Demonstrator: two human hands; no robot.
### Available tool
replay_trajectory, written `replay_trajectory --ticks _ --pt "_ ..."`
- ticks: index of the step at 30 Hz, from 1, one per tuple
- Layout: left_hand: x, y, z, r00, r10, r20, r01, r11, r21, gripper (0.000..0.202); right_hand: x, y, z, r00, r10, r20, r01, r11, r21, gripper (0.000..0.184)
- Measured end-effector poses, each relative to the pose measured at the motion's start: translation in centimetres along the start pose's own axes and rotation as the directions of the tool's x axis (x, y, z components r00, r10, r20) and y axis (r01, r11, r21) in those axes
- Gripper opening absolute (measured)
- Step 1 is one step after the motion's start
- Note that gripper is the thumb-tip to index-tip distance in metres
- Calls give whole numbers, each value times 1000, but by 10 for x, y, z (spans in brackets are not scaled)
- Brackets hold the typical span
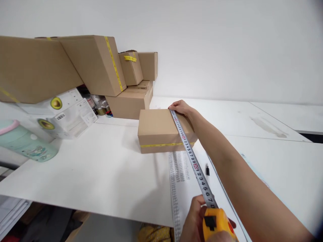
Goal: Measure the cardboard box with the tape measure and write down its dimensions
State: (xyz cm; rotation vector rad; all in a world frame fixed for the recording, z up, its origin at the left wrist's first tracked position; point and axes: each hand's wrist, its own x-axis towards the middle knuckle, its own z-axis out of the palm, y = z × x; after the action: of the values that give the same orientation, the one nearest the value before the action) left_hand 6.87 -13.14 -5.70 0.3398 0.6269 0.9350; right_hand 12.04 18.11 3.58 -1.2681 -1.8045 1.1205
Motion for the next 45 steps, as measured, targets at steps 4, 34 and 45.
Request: replay_trajectory --ticks 4,34,45 --pt "-2 32 17 996 93 -16 -93 995 -25 63 -25 0 2 1000 -27 13 26 997 72 34" --pt "67 125 22 898 374 -230 -331 921 206 50 26 -10 -2 1000 -14 28 15 999 -44 24" --pt "67 131 22 904 380 -197 -328 911 252 54 68 20 4 998 -60 27 63 985 -160 22"
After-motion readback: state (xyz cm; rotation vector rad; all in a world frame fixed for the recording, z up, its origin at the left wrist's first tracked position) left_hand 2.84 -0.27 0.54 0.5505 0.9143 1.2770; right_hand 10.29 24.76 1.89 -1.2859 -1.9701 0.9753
